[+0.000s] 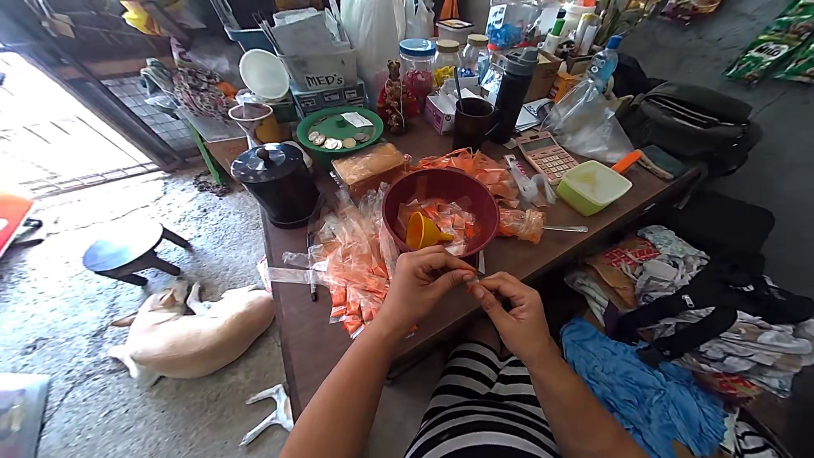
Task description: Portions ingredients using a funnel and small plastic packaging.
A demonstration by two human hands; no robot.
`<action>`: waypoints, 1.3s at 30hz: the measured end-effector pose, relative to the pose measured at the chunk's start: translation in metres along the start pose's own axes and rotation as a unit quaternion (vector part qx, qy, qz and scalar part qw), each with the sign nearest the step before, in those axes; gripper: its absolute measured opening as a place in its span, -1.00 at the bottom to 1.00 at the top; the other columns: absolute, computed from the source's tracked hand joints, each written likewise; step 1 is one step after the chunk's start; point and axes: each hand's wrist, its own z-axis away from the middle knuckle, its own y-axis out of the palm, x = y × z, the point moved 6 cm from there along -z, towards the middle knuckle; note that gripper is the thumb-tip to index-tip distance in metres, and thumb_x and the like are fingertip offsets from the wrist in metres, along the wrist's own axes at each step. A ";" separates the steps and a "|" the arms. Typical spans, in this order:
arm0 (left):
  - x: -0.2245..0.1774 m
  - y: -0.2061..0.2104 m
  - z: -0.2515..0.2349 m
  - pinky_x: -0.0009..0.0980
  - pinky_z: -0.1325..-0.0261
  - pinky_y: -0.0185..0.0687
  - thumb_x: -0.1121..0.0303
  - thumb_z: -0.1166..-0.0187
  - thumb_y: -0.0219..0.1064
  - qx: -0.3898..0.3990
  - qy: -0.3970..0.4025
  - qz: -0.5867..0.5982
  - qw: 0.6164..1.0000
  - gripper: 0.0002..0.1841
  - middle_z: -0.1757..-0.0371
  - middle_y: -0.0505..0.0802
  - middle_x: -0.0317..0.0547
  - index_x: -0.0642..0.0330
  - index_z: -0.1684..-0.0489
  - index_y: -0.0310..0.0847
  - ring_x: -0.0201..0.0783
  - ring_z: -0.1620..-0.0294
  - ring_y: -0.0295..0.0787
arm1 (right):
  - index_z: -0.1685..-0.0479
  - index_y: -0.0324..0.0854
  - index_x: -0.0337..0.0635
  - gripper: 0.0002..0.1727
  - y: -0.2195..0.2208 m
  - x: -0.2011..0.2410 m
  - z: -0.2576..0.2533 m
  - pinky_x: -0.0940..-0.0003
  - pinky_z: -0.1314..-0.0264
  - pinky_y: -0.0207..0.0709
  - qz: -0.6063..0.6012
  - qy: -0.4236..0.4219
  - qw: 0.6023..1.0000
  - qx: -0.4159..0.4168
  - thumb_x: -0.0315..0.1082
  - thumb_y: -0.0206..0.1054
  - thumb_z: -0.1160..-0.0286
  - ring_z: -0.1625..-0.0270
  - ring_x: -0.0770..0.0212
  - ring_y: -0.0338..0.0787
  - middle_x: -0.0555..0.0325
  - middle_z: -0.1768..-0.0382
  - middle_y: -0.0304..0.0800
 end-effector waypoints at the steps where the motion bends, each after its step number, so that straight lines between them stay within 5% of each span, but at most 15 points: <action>1: 0.000 0.000 0.001 -0.68 0.10 0.70 0.38 -0.51 0.50 -0.004 0.002 -0.009 1.000 -0.87 0.30 0.89 -0.30 0.27 0.28 0.87 -0.62 0.27 0.77 | 0.15 0.85 -0.21 -0.76 0.000 0.001 0.001 0.66 -0.06 0.62 0.003 -0.003 1.000 0.000 -0.24 0.36 -0.63 0.06 0.55 0.75 0.27 0.18 0.86; 10: 0.001 -0.003 0.002 -0.71 0.28 0.64 0.24 -0.23 0.70 -0.026 -0.011 0.018 0.999 -0.77 0.47 0.82 -0.43 0.17 0.52 0.81 -0.66 0.42 0.70 | 0.12 0.86 -0.23 -0.77 -0.001 0.002 0.000 0.70 -0.05 0.63 0.000 -0.009 1.000 0.005 -0.27 0.36 -0.61 0.07 0.56 0.76 0.25 0.16 0.86; 15: -0.006 0.006 0.000 -0.60 0.01 0.76 0.43 -0.54 0.47 0.064 0.025 0.044 0.997 -0.88 0.21 0.89 -0.22 0.33 0.24 0.84 -0.54 0.17 0.81 | 0.15 0.83 -0.27 -0.79 -0.003 0.001 0.001 0.73 -0.02 0.62 -0.006 -0.009 1.000 -0.003 -0.30 0.37 -0.60 0.10 0.60 0.74 0.25 0.18 0.84; 19: -0.007 0.008 0.000 -0.53 -0.14 0.80 0.50 -0.58 0.42 0.074 0.014 0.069 0.995 -0.87 0.04 0.91 -0.17 0.35 0.09 0.85 -0.47 0.01 0.85 | 0.13 0.84 -0.25 -0.78 -0.008 0.000 0.000 0.73 -0.02 0.61 -0.006 -0.010 1.000 -0.011 -0.29 0.36 -0.62 0.10 0.61 0.74 0.27 0.16 0.84; 27: -0.002 0.006 0.002 -0.71 0.32 0.68 0.35 -0.49 0.52 0.032 -0.026 -0.006 0.999 -0.84 0.39 0.82 -0.30 0.29 0.32 0.82 -0.63 0.45 0.70 | 0.13 0.84 -0.27 -0.78 -0.005 0.002 0.001 0.73 -0.01 0.63 -0.010 -0.009 1.000 -0.003 -0.30 0.36 -0.60 0.10 0.60 0.75 0.25 0.17 0.85; 35: -0.006 0.008 0.002 -0.71 0.37 0.35 0.16 -0.72 0.28 0.031 0.050 -0.104 0.993 -0.57 0.57 0.61 -0.29 0.28 0.58 0.62 -0.62 0.49 0.46 | 0.13 0.84 -0.28 -0.77 -0.002 0.007 0.002 0.72 -0.02 0.64 -0.006 -0.018 1.000 0.006 -0.29 0.36 -0.61 0.10 0.59 0.75 0.23 0.16 0.84; 39: -0.003 0.005 0.003 -0.74 0.30 0.57 0.17 -0.56 0.48 0.028 0.024 -0.017 0.999 -0.67 0.49 0.75 -0.36 0.27 0.49 0.74 -0.68 0.43 0.63 | 0.12 0.83 -0.28 -0.78 -0.002 0.008 0.002 0.74 -0.02 0.62 -0.002 -0.021 1.000 0.006 -0.29 0.37 -0.61 0.09 0.61 0.74 0.24 0.16 0.84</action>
